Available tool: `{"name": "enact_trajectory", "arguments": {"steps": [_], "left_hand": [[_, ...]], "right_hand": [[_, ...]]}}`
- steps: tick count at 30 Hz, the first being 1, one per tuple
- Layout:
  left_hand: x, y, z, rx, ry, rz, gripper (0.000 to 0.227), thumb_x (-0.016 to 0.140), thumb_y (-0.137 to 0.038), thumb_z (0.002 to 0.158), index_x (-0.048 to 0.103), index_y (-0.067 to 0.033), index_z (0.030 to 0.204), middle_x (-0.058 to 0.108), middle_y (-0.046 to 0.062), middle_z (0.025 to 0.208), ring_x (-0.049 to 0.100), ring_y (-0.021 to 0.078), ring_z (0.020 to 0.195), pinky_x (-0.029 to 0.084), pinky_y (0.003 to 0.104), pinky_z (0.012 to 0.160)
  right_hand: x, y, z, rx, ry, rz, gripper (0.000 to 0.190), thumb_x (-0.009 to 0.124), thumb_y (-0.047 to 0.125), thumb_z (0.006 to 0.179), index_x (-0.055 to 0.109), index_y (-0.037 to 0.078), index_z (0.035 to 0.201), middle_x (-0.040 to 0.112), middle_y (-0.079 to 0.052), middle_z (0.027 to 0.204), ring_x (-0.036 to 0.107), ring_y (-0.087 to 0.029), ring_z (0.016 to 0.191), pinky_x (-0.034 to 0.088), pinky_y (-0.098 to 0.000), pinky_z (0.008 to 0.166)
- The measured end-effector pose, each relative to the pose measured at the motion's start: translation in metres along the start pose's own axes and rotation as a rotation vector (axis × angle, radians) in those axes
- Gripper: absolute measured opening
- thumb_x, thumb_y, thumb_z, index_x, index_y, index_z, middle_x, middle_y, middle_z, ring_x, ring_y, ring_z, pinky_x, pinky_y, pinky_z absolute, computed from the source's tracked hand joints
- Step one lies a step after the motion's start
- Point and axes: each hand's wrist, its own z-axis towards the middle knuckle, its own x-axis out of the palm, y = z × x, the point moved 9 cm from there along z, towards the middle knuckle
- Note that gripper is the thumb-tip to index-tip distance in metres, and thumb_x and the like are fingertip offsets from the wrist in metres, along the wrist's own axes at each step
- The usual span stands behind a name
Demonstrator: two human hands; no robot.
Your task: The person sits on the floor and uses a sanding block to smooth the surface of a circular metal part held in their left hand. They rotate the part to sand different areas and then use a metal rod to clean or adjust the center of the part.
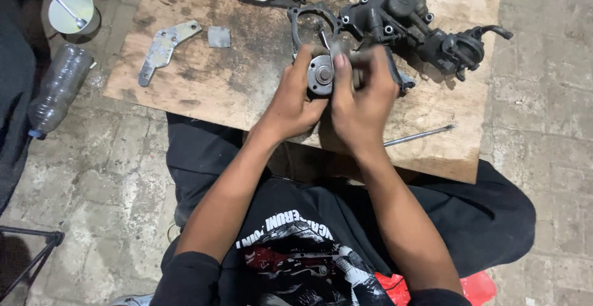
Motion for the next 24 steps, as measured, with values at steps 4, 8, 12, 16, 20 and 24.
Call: {"name": "enact_trajectory", "arguments": {"steps": [4,8,12,16,20,24], "left_hand": [[0.002,-0.002,-0.002,0.05,-0.011,0.013,0.048,0.064,0.006,0.084,0.043,-0.0021,0.126,0.071,0.013,0.096,0.068,0.0209,0.075,0.051,0.037,0.065],[0.002,-0.001,-0.007,0.052,-0.044,0.0,0.051,0.061,0.01,0.079,0.04,-0.0051,0.124,0.073,0.014,0.093,0.07,0.0215,0.075,0.053,0.036,0.064],[0.002,0.001,-0.002,0.05,-0.057,-0.019,0.051,0.061,0.01,0.077,0.041,-0.0054,0.121,0.073,0.011,0.091,0.071,0.0197,0.074,0.054,0.033,0.063],[0.001,-0.005,-0.005,0.055,-0.045,-0.011,0.041,0.062,0.006,0.088,0.042,-0.0051,0.122,0.071,0.01,0.092,0.069,0.0187,0.076,0.052,0.034,0.065],[0.0,-0.001,-0.005,0.035,-0.062,-0.034,0.05,0.059,0.009,0.077,0.043,-0.0065,0.123,0.07,0.01,0.089,0.062,0.0174,0.072,0.05,0.035,0.065],[0.001,-0.004,-0.001,0.023,-0.039,0.003,0.045,0.061,0.006,0.083,0.044,-0.006,0.123,0.072,0.01,0.094,0.069,0.0188,0.077,0.052,0.035,0.067]], "right_hand": [[-0.004,0.004,-0.019,0.029,0.006,-0.028,0.011,0.065,-0.001,0.101,0.056,-0.002,0.094,0.055,-0.005,0.073,0.045,-0.011,0.059,0.041,-0.0277,0.055],[0.003,0.01,0.0,-0.076,-0.042,-0.026,0.012,0.065,0.001,0.101,0.057,-0.002,0.092,0.054,-0.005,0.068,0.04,-0.012,0.056,0.034,-0.0286,0.05],[-0.002,0.012,-0.008,-0.036,-0.004,-0.048,0.01,0.064,-0.001,0.101,0.056,-0.002,0.095,0.058,-0.007,0.069,0.047,-0.013,0.056,0.038,-0.0291,0.051],[0.0,0.001,-0.013,-0.03,-0.027,-0.076,0.013,0.066,-0.002,0.1,0.056,-0.002,0.092,0.055,-0.006,0.065,0.045,-0.013,0.054,0.038,-0.0294,0.049],[0.008,0.008,0.007,-0.147,-0.019,-0.033,0.014,0.064,0.001,0.104,0.055,0.0,0.092,0.053,-0.004,0.069,0.042,-0.013,0.057,0.033,-0.0286,0.052],[-0.004,0.009,-0.018,-0.049,-0.009,-0.084,0.012,0.066,-0.001,0.101,0.058,-0.002,0.093,0.052,-0.004,0.064,0.041,-0.012,0.053,0.034,-0.029,0.049]]}}
